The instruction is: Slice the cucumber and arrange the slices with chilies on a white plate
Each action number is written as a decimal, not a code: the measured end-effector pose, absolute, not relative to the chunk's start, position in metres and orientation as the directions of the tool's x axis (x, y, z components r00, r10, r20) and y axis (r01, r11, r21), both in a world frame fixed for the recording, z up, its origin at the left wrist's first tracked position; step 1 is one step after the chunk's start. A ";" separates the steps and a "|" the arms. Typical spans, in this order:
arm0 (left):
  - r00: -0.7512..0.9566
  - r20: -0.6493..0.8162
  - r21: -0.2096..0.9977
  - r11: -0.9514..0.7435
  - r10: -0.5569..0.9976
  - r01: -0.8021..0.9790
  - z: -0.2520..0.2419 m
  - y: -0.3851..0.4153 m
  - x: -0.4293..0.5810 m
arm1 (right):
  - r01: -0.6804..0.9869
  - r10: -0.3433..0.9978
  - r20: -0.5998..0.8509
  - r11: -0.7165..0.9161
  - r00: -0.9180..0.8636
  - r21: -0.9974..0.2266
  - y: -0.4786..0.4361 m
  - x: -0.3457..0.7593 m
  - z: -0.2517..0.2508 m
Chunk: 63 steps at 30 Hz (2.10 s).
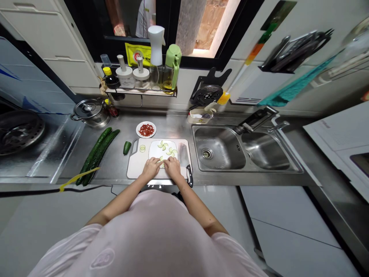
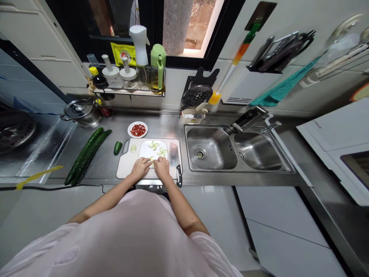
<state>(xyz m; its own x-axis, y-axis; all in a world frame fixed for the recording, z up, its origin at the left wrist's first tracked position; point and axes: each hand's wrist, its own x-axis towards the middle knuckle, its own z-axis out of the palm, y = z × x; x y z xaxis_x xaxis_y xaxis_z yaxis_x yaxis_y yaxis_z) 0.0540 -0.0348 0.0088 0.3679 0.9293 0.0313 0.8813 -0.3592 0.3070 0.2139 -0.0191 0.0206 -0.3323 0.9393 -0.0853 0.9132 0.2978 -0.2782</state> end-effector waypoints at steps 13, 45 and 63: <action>0.349 0.078 0.337 -0.354 0.934 0.873 0.011 -0.027 0.055 | 0.914 0.931 -0.081 0.328 -0.355 -0.239 -0.015 0.213 0.021; -0.415 0.002 0.326 0.392 0.910 0.860 0.011 0.015 -0.018 | 0.762 0.920 0.272 0.388 -0.283 -0.519 -0.017 0.230 0.024; -0.445 0.054 0.502 0.361 0.894 0.786 0.002 0.023 -0.016 | 0.775 0.936 0.205 0.352 -0.287 -0.525 -0.021 0.231 0.030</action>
